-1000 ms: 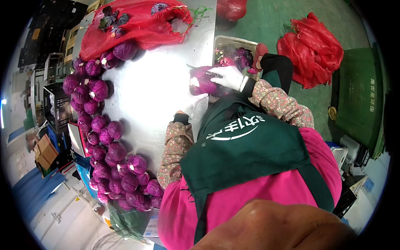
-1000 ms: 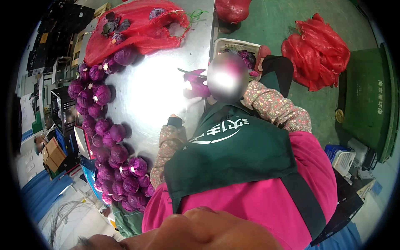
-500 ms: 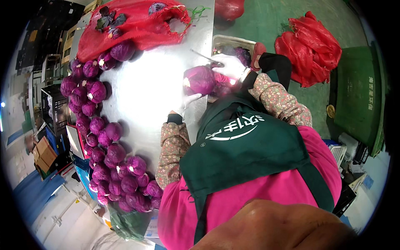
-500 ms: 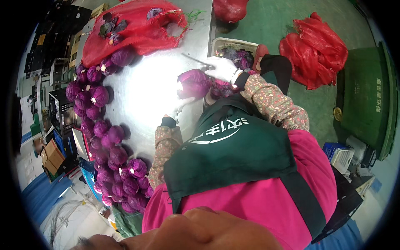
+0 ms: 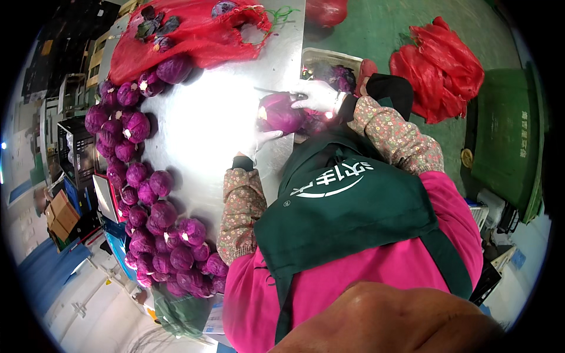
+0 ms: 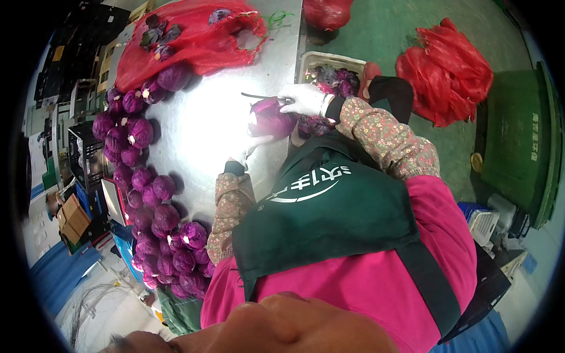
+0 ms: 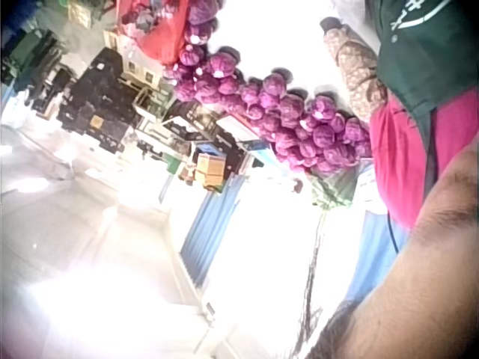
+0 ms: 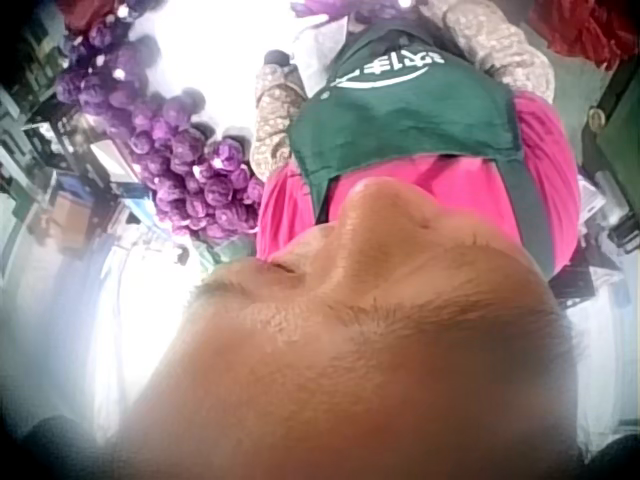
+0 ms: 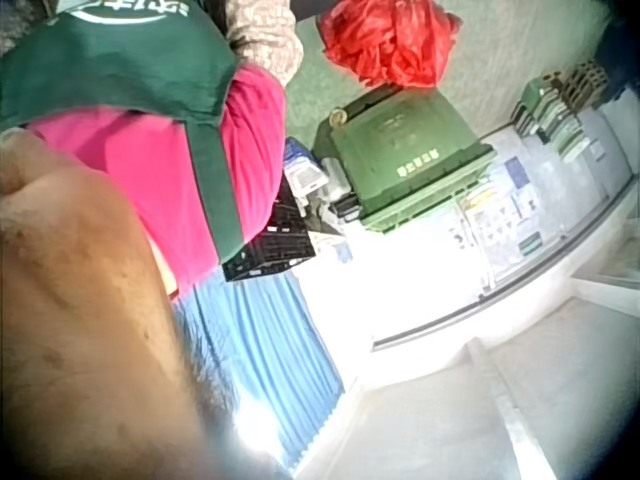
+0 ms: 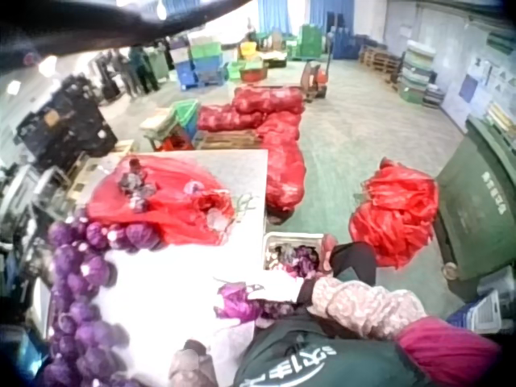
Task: The person uses a tool to trim the leaves and stalks from red cabbages, placing the trimmed cabbages into a container.
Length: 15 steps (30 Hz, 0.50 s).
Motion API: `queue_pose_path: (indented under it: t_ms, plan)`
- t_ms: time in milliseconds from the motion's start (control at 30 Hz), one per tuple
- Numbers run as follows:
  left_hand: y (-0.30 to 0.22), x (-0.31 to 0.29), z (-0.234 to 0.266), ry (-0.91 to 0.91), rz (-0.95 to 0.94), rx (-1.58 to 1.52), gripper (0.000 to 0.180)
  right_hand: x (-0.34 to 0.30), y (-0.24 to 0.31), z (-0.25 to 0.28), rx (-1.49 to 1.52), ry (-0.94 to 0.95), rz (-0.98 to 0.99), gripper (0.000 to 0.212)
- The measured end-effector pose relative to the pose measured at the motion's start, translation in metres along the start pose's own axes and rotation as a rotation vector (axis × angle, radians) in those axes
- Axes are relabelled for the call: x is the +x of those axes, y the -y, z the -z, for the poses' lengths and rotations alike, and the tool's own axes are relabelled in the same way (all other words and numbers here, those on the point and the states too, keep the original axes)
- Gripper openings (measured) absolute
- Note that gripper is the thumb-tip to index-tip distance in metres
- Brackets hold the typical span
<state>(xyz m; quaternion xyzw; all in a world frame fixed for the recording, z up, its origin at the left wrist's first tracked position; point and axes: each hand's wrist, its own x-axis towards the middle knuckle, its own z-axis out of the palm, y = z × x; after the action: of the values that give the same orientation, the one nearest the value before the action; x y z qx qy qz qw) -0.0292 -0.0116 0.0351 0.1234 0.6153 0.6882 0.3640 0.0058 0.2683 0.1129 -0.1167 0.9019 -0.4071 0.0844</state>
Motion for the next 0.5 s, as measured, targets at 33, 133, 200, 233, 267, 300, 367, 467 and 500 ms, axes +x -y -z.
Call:
queue_pose_path:
  t_ms: [33, 133, 200, 233, 267, 300, 367, 467, 500]
  plan:
    - [-0.002, 0.0, -0.001, 0.001, -0.004, 0.003, 0.11, 0.001, -0.006, -0.001, 0.079, -0.018, -0.007, 0.024]
    - [-0.009, -0.001, -0.002, -0.016, 0.042, 0.006, 0.107, 0.003, -0.019, 0.0, 0.373, -0.076, -0.057, 0.02]
    - [-0.011, -0.002, -0.001, -0.009, 0.07, -0.015, 0.104, 0.0, -0.037, 0.007, 0.529, -0.099, -0.251, 0.02]
    - [-0.013, -0.004, 0.001, 0.008, 0.075, -0.036, 0.103, -0.003, -0.045, 0.014, 0.644, -0.107, -0.43, 0.02]
    - [-0.015, -0.002, 0.003, 0.038, 0.082, -0.054, 0.102, -0.007, -0.061, 0.017, 0.651, -0.246, -0.461, 0.021]
    - [-0.017, -0.003, 0.004, -0.02, 0.196, -0.033, 0.101, -0.01, -0.074, 0.02, 0.606, -0.284, -0.497, 0.022]
    - [-0.02, -0.005, 0.003, -0.034, 0.204, -0.002, 0.099, -0.022, -0.078, 0.031, 0.121, -0.1, -0.648, 0.029]
    - [-0.028, -0.009, 0.001, -0.022, 0.177, 0.041, 0.096, -0.019, -0.068, 0.012, -0.046, -0.077, -0.24, 0.061]
    - [-0.032, -0.008, 0.001, -0.01, 0.17, 0.056, 0.095, -0.011, -0.06, 0.003, 0.012, -0.157, -0.081, 0.063]
